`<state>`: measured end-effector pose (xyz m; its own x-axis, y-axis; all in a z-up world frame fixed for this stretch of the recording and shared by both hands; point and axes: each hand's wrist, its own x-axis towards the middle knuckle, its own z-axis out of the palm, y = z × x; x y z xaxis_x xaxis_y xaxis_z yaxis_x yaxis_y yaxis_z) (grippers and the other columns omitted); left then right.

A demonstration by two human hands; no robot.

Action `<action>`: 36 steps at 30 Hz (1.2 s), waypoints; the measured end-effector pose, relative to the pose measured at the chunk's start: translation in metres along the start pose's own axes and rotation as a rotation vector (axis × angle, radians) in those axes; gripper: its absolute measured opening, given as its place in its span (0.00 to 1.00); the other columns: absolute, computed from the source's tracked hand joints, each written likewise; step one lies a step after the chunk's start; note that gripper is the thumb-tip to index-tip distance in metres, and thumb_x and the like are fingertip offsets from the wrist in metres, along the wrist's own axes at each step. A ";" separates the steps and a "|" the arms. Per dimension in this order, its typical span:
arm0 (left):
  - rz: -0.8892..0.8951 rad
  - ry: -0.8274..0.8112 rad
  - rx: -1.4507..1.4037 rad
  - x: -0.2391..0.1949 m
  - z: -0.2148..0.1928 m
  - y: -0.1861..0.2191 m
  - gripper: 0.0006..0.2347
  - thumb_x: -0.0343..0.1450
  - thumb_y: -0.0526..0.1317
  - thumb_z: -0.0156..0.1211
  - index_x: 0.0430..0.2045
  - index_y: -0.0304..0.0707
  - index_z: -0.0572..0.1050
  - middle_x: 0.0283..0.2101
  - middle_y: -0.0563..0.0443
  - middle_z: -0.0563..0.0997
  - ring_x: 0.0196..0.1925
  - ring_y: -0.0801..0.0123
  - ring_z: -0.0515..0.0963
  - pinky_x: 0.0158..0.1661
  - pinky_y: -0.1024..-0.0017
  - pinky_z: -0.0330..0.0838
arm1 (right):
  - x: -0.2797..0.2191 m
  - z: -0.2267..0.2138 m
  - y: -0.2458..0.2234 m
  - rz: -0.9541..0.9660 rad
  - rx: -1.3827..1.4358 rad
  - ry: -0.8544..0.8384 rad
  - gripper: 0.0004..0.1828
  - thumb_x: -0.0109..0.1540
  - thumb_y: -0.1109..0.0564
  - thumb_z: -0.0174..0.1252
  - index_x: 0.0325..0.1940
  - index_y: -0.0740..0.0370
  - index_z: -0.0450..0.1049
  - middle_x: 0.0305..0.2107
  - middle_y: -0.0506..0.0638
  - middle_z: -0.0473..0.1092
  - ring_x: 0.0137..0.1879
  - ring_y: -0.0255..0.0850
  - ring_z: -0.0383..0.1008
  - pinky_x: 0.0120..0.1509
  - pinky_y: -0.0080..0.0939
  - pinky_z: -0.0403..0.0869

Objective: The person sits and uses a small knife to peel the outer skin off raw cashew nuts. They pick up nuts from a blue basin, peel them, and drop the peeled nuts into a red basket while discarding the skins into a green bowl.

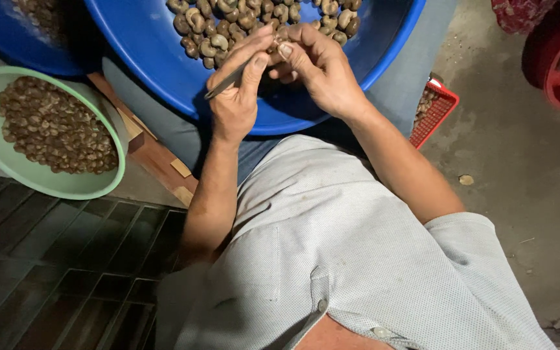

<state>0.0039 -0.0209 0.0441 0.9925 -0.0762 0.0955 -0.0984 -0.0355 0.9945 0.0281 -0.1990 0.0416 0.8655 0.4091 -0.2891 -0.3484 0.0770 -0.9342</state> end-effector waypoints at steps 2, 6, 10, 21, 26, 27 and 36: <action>0.001 0.009 0.018 0.000 0.000 0.001 0.10 0.82 0.34 0.50 0.54 0.28 0.75 0.59 0.37 0.78 0.65 0.53 0.78 0.68 0.62 0.75 | 0.001 0.001 0.000 0.002 0.013 0.025 0.14 0.74 0.49 0.46 0.55 0.62 0.66 0.45 0.56 0.77 0.47 0.42 0.82 0.48 0.33 0.78; -0.010 0.058 -0.091 -0.003 0.004 -0.002 0.09 0.82 0.35 0.50 0.52 0.27 0.75 0.58 0.36 0.78 0.63 0.51 0.80 0.65 0.61 0.80 | 0.002 -0.003 -0.001 -0.021 0.081 0.174 0.12 0.73 0.49 0.45 0.51 0.59 0.66 0.41 0.57 0.78 0.43 0.41 0.82 0.46 0.32 0.79; 0.003 -0.054 0.028 -0.004 0.000 0.000 0.10 0.83 0.36 0.51 0.54 0.30 0.76 0.58 0.40 0.79 0.64 0.54 0.78 0.65 0.62 0.80 | -0.029 -0.026 -0.018 -0.201 0.017 0.385 0.08 0.74 0.53 0.49 0.51 0.59 0.65 0.41 0.54 0.71 0.45 0.39 0.78 0.46 0.36 0.83; -0.212 -0.276 0.116 0.002 0.005 0.005 0.10 0.82 0.37 0.52 0.51 0.27 0.77 0.54 0.37 0.80 0.61 0.51 0.79 0.60 0.59 0.79 | -0.190 -0.225 0.177 0.258 0.072 1.234 0.15 0.66 0.47 0.59 0.43 0.58 0.66 0.25 0.49 0.75 0.23 0.35 0.74 0.25 0.35 0.74; -0.180 -0.253 0.239 0.001 0.004 0.005 0.10 0.82 0.37 0.53 0.50 0.28 0.78 0.52 0.37 0.82 0.59 0.53 0.81 0.60 0.61 0.77 | -0.273 -0.218 0.298 0.673 -0.153 1.241 0.20 0.65 0.38 0.59 0.37 0.57 0.72 0.25 0.48 0.74 0.27 0.35 0.74 0.29 0.42 0.73; -0.184 -0.237 0.273 0.000 0.005 0.005 0.10 0.81 0.37 0.53 0.49 0.27 0.79 0.51 0.38 0.83 0.57 0.55 0.82 0.59 0.63 0.76 | -0.279 -0.208 0.303 0.673 0.020 1.245 0.19 0.69 0.42 0.60 0.37 0.58 0.68 0.20 0.50 0.71 0.21 0.37 0.75 0.23 0.40 0.76; -0.181 -0.285 0.283 0.000 0.007 0.002 0.11 0.82 0.38 0.54 0.50 0.28 0.78 0.53 0.38 0.82 0.59 0.56 0.81 0.60 0.64 0.76 | -0.219 -0.216 0.220 0.227 -0.215 1.068 0.14 0.73 0.53 0.51 0.57 0.64 0.66 0.43 0.56 0.75 0.33 0.37 0.81 0.29 0.33 0.84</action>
<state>0.0036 -0.0279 0.0456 0.9399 -0.3142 -0.1339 0.0194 -0.3423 0.9394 -0.1600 -0.4683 -0.1457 0.6908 -0.6074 -0.3923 -0.5576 -0.1022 -0.8238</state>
